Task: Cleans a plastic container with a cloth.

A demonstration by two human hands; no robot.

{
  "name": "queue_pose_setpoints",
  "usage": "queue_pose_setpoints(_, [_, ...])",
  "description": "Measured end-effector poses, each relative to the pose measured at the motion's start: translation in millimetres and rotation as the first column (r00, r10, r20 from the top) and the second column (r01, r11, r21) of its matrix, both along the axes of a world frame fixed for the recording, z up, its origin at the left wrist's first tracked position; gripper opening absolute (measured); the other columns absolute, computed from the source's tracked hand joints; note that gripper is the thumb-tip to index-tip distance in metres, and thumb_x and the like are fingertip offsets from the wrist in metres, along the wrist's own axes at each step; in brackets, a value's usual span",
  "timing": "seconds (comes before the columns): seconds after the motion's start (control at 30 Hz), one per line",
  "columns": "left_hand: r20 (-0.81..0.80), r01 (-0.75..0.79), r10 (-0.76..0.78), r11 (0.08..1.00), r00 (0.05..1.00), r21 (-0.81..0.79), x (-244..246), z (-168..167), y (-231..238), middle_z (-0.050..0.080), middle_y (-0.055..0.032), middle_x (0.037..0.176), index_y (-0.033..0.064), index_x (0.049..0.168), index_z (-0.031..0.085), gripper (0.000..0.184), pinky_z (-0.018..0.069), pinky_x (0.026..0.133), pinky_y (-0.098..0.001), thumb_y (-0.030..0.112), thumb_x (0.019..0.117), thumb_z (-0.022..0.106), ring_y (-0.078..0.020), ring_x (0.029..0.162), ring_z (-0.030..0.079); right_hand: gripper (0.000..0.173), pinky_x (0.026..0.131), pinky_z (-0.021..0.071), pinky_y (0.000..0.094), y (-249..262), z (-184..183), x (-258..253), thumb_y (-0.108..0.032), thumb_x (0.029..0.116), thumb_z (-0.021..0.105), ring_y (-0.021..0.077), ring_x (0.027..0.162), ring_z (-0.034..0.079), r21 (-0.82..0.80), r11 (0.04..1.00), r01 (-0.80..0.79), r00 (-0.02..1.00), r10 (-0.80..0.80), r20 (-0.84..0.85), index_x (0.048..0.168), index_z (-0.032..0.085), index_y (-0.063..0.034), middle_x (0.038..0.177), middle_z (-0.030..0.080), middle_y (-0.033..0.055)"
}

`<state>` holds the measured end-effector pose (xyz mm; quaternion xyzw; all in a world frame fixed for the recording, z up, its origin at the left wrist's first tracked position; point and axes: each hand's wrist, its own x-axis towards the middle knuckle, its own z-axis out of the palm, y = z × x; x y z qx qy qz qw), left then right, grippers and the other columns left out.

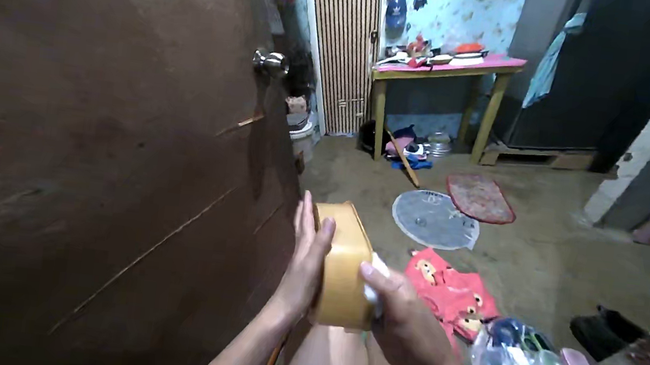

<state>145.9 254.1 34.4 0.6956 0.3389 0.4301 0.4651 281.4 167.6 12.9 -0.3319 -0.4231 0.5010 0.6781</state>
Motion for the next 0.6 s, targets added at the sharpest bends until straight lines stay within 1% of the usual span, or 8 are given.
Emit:
queue_pose_setpoints(0.03, [-0.093, 0.028, -0.006, 0.971, 0.996, 0.236, 7.4, -2.0, 12.3, 0.006, -0.0003, 0.173, 0.0307, 0.166, 0.006, 0.091, 0.0253, 0.122, -0.0557, 0.078, 0.0951, 0.036, -0.0219, 0.157, 0.017, 0.033, 0.072, 0.0609, 0.0345, 11.8, 14.0, 14.1, -0.030, 0.1039, 0.045, 0.0145, 0.078, 0.071, -0.083, 0.996, -0.008, 0.996, 0.000, -0.089, 0.099, 0.068, -0.0066, 0.084, 0.072, 0.0063])
queue_pose_setpoints(0.07, [-0.166, 0.092, -0.021, 0.897, 0.986, 0.433, 15.3, -1.5, 23.6, 0.002, -0.0027, 0.173, 0.0283, 0.167, 0.005, 0.096, 0.0183, 0.123, -0.0620, 0.083, 0.0921, 0.033, -0.0269, 0.158, 0.010, 0.037, 0.074, 0.0608, 0.0364, 23.1, 23.7, 28.1, -0.034, 0.1049, 0.043, 0.0163, 0.081, 0.071, -0.128, 0.991, -0.030, 0.987, 0.009, -0.163, 0.102, 0.069, -0.0076, 0.088, 0.072, 0.0078])
queue_pose_setpoints(0.17, [-0.360, 0.350, -0.130, 0.667, 0.924, 0.658, 31.0, 14.9, 49.7, 0.016, -0.0028, 0.171, 0.0297, 0.164, 0.021, 0.110, 0.0146, 0.122, -0.0705, 0.091, 0.0777, 0.048, -0.0290, 0.157, 0.013, 0.040, 0.082, 0.0606, 0.0367, 48.3, 43.2, 69.0, -0.039, 0.1071, 0.040, 0.0177, 0.092, 0.071, -0.165, 0.959, -0.230, 0.894, 0.141, -0.426, 0.112, 0.066, -0.0100, 0.098, 0.072, 0.0096])
queue_pose_setpoints(0.23, [-0.431, 0.437, -0.169, 0.614, 0.886, 0.658, 33.6, 22.7, 64.5, 0.016, -0.0011, 0.171, 0.0366, 0.163, 0.022, 0.108, 0.0196, 0.121, -0.0702, 0.086, 0.0749, 0.060, -0.0278, 0.157, 0.016, 0.041, 0.081, 0.0610, 0.0380, 61.1, 54.0, 89.7, -0.044, 0.1044, 0.044, 0.0197, 0.092, 0.072, -0.183, 0.906, -0.382, 0.782, 0.211, -0.587, 0.108, 0.067, -0.0103, 0.098, 0.072, 0.0110])
queue_pose_setpoints(0.33, [-0.351, 0.425, -0.253, 0.669, 0.902, 0.610, 33.1, 23.1, 79.5, 0.025, -0.0002, 0.167, 0.0319, 0.162, 0.028, 0.098, 0.0355, 0.120, -0.0538, 0.074, 0.0824, 0.066, -0.0226, 0.151, 0.032, 0.051, 0.087, 0.0596, 0.0392, 70.8, 57.1, 96.5, -0.054, 0.1041, 0.042, 0.0210, 0.098, 0.071, -0.097, 0.866, -0.491, 0.698, 0.325, -0.638, 0.111, 0.067, -0.0100, 0.104, 0.071, 0.0121])
queue_pose_setpoints(0.43, [-0.196, 0.374, -0.319, 0.776, 0.927, 0.508, 34.6, 14.9, 75.0, 0.031, -0.0014, 0.165, 0.0296, 0.163, 0.026, 0.098, 0.0470, 0.113, -0.0439, 0.069, 0.0845, 0.069, -0.0198, 0.143, 0.044, 0.054, 0.093, 0.0572, 0.0407, 53.9, 64.4, 76.2, -0.054, 0.1062, 0.039, 0.0216, 0.105, 0.069, -0.081, 0.939, -0.334, 0.771, 0.223, -0.596, 0.122, 0.066, -0.0101, 0.110, 0.070, 0.0123])
queue_pose_setpoints(0.5, [-0.122, 0.369, -0.351, 0.827, 0.928, 0.423, 29.0, 9.6, 65.1, 0.036, -0.0007, 0.162, 0.0313, 0.163, 0.025, 0.097, 0.0530, 0.106, -0.0378, 0.068, 0.0850, 0.069, -0.0151, 0.133, 0.054, 0.049, 0.093, 0.0572, 0.0401, 33.4, 63.8, 51.6, -0.047, 0.1088, 0.037, 0.0202, 0.102, 0.069, -0.082, 0.980, -0.182, 0.835, 0.109, -0.539, 0.121, 0.064, -0.0085, 0.106, 0.070, 0.0116])
queue_pose_setpoints(0.6, [0.045, 0.433, -0.458, 0.865, 0.888, 0.254, 10.1, 5.5, 40.6, 0.058, -0.0014, 0.144, 0.0265, 0.163, 0.027, 0.093, 0.0566, 0.098, -0.0316, 0.066, 0.0882, 0.066, -0.0117, 0.114, 0.065, 0.036, 0.087, 0.0590, 0.0363, 0.0, 47.2, 8.7, -0.029, 0.1103, 0.036, 0.0139, 0.092, 0.070, 0.003, 1.000, -0.010, 0.952, 0.010, -0.306, 0.116, 0.061, -0.0032, 0.097, 0.071, 0.0068])
